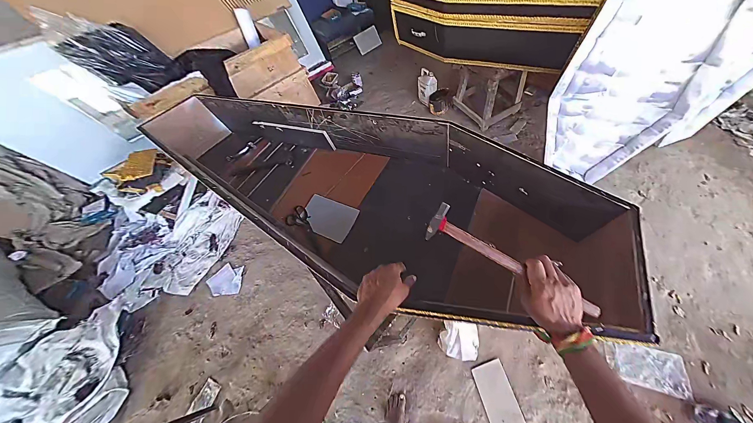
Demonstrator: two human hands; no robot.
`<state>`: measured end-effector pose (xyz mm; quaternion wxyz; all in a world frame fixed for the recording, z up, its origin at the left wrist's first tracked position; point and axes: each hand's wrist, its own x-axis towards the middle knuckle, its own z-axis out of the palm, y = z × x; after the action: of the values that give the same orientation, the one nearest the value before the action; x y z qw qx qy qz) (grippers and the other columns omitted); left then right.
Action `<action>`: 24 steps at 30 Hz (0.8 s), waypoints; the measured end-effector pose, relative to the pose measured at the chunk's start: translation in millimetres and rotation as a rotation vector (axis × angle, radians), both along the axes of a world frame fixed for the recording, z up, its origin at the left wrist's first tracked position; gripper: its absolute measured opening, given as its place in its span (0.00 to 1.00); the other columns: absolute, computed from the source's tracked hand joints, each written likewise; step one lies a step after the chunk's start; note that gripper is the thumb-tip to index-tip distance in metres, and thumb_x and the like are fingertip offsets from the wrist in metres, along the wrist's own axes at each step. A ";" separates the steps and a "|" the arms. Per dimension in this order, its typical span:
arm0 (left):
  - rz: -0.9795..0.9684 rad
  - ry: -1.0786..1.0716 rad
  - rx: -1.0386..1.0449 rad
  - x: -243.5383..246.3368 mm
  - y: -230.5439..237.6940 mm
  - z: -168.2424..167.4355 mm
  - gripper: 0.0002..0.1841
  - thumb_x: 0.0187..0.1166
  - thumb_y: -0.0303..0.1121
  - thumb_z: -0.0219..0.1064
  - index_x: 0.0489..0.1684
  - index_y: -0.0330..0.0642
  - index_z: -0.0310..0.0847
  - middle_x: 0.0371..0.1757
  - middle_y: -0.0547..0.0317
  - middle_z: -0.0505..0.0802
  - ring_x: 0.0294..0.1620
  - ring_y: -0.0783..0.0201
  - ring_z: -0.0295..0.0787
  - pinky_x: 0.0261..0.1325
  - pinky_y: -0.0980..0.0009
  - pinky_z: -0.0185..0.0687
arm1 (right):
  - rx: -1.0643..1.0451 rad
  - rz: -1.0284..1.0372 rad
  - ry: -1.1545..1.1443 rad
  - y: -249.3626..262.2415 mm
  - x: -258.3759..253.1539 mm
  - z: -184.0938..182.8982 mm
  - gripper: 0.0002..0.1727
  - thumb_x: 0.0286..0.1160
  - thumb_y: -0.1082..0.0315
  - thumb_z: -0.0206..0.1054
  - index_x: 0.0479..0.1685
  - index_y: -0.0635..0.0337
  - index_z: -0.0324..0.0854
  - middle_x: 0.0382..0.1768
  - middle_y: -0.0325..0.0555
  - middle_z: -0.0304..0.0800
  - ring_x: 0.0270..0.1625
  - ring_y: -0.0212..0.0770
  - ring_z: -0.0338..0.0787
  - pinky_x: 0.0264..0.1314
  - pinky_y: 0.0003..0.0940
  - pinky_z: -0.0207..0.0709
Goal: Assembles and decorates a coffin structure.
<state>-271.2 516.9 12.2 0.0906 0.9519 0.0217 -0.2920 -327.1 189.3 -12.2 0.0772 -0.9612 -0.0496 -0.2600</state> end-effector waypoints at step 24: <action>-0.237 -1.141 -0.402 -42.4 29.9 -58.7 0.25 0.91 0.53 0.52 0.42 0.47 0.94 0.28 0.61 0.95 0.27 0.63 0.91 0.27 0.58 0.83 | -0.168 -0.017 0.244 -1.5 -10.1 -6.7 0.16 0.76 0.58 0.69 0.41 0.66 0.82 0.38 0.66 0.88 0.37 0.70 0.90 0.27 0.67 0.77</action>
<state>-313.6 546.8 -46.5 0.2324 0.9182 -0.1916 0.2571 -337.3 187.8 -18.9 -0.0003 -0.9892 -0.0535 -0.1368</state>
